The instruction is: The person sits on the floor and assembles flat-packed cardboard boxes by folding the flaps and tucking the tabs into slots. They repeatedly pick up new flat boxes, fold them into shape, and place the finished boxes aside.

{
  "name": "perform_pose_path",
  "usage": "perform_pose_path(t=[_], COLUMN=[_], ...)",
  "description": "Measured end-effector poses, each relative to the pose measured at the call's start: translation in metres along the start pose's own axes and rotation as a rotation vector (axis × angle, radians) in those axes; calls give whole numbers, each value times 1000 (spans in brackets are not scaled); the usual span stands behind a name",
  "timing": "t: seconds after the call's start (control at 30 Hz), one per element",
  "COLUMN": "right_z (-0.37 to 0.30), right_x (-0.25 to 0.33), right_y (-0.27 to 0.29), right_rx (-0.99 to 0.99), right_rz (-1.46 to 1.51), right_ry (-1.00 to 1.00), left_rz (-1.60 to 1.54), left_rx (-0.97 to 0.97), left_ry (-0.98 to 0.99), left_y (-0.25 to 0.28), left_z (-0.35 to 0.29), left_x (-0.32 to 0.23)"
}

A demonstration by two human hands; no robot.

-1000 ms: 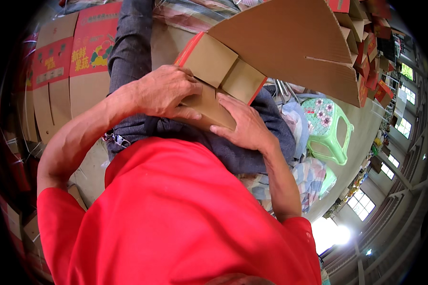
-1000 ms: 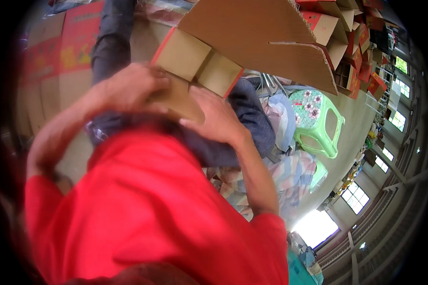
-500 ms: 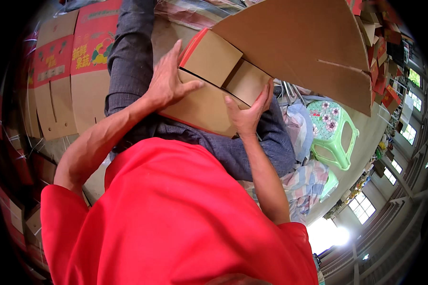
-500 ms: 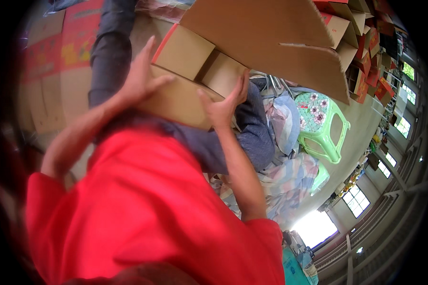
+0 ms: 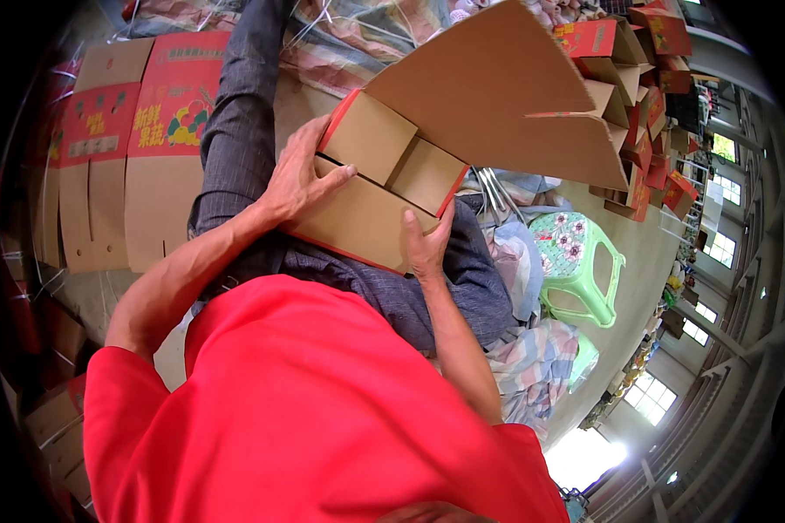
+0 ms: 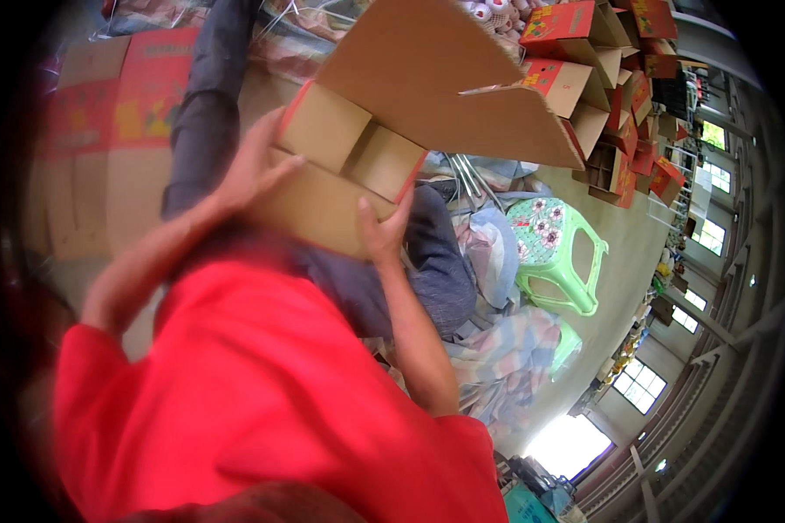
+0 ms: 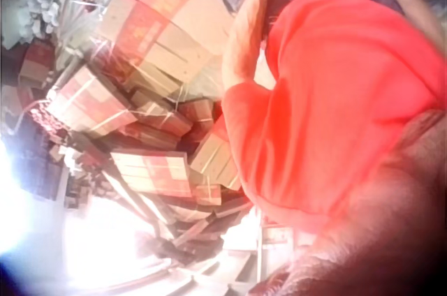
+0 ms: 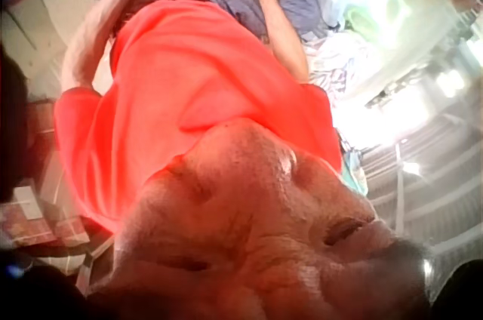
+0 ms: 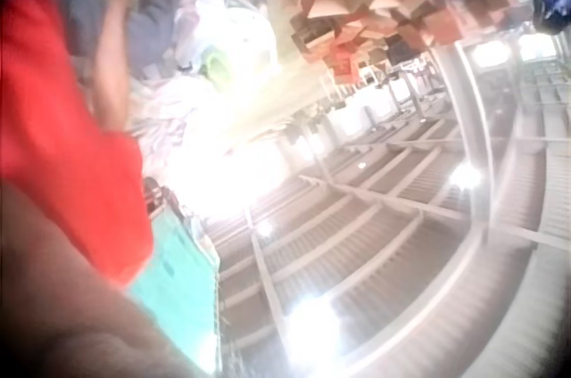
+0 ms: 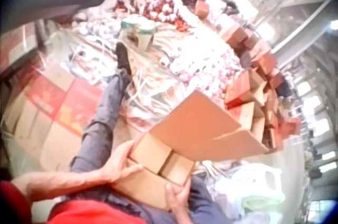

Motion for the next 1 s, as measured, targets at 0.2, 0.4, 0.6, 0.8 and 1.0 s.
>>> perform_pose_path(t=[0.2,0.4,0.6,0.8,1.0], right_z=[12,17,15,-2,-3], right_x=[-14,-11,-15,-4,-3], right_y=[1,-8,-14,20,36], right_rx=[-52,-84,-1,117,190], right_rz=[-97,81,67,-2,-259], right_ry=[-46,-63,69,50,168], left_rz=[-505,-897,-888,-1107,-1257], left_rx=[146,807,609,375,788], left_ry=[18,397,495,655,786], left_y=[43,28,51,43,20], left_z=[77,103,19,-42,-33], left_x=[-103,-136,-114,-87,-100])
Point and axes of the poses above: each hand's wrist, its own z-axis towards the middle knuckle, its own y-axis out of the back of the hand, x = y × z, the point moved 6 cm from there along z, towards the middle knuckle, and after that the axes turned 8 degrees about y, right-handed, at the moved point
